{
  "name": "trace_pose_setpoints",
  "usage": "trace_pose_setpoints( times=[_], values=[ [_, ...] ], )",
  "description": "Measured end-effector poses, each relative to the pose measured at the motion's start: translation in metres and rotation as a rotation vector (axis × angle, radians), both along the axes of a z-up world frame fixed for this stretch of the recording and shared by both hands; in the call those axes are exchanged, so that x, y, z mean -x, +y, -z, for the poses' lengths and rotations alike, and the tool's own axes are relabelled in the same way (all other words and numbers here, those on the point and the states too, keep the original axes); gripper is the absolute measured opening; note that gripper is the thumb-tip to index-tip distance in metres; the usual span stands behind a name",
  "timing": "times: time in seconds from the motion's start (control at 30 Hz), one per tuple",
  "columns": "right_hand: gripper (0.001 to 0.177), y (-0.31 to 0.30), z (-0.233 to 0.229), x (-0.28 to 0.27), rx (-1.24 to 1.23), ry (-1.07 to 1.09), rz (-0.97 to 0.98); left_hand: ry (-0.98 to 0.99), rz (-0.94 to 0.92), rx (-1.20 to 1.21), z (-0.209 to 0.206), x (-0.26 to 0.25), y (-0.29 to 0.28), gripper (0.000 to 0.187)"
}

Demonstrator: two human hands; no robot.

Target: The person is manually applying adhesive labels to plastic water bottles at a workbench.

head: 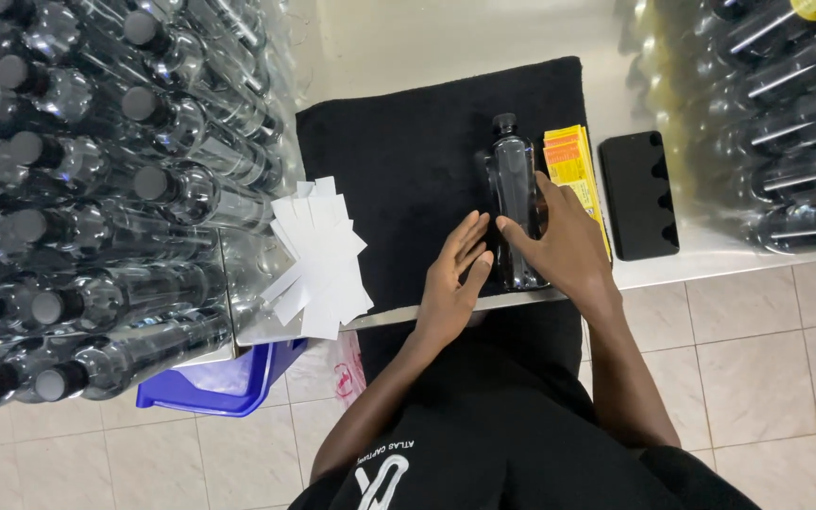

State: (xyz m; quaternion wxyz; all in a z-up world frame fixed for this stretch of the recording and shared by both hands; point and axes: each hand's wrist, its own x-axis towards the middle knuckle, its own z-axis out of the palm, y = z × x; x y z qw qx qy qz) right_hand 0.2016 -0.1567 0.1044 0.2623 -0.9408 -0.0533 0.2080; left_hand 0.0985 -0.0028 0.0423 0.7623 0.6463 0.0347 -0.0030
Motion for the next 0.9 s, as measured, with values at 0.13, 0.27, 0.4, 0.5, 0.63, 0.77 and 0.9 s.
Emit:
trace_pose_setpoints(
  times=[0.13,0.27,0.4,0.5,0.63,0.77,0.9],
  values=[
    [0.091,0.008,0.018,0.003,-0.083,-0.075,0.031,0.029,-0.005,0.018,-0.003,0.0,-0.001,0.059],
    [0.09,0.022,0.03,0.005,-0.134,-0.127,-0.003,0.006,-0.107,-0.049,-0.004,0.006,0.007,0.056],
    [0.086,0.033,0.032,0.007,-0.156,-0.157,-0.05,0.02,-0.147,-0.051,-0.005,0.013,0.015,0.054],
    [0.089,0.035,0.028,0.006,-0.11,-0.106,-0.062,0.009,-0.158,-0.039,-0.003,0.014,0.015,0.054],
    [0.085,0.036,0.012,0.012,-0.05,-0.105,-0.106,-0.014,-0.17,-0.094,0.0,0.012,0.015,0.053],
    [0.072,0.011,0.03,0.019,-0.027,-0.35,-0.107,-0.041,-0.193,-0.16,0.002,0.013,0.016,0.051],
    [0.048,-0.036,0.073,0.018,0.107,-0.856,-0.104,-0.059,-0.213,-0.168,0.004,0.012,0.016,0.049]
  ],
)
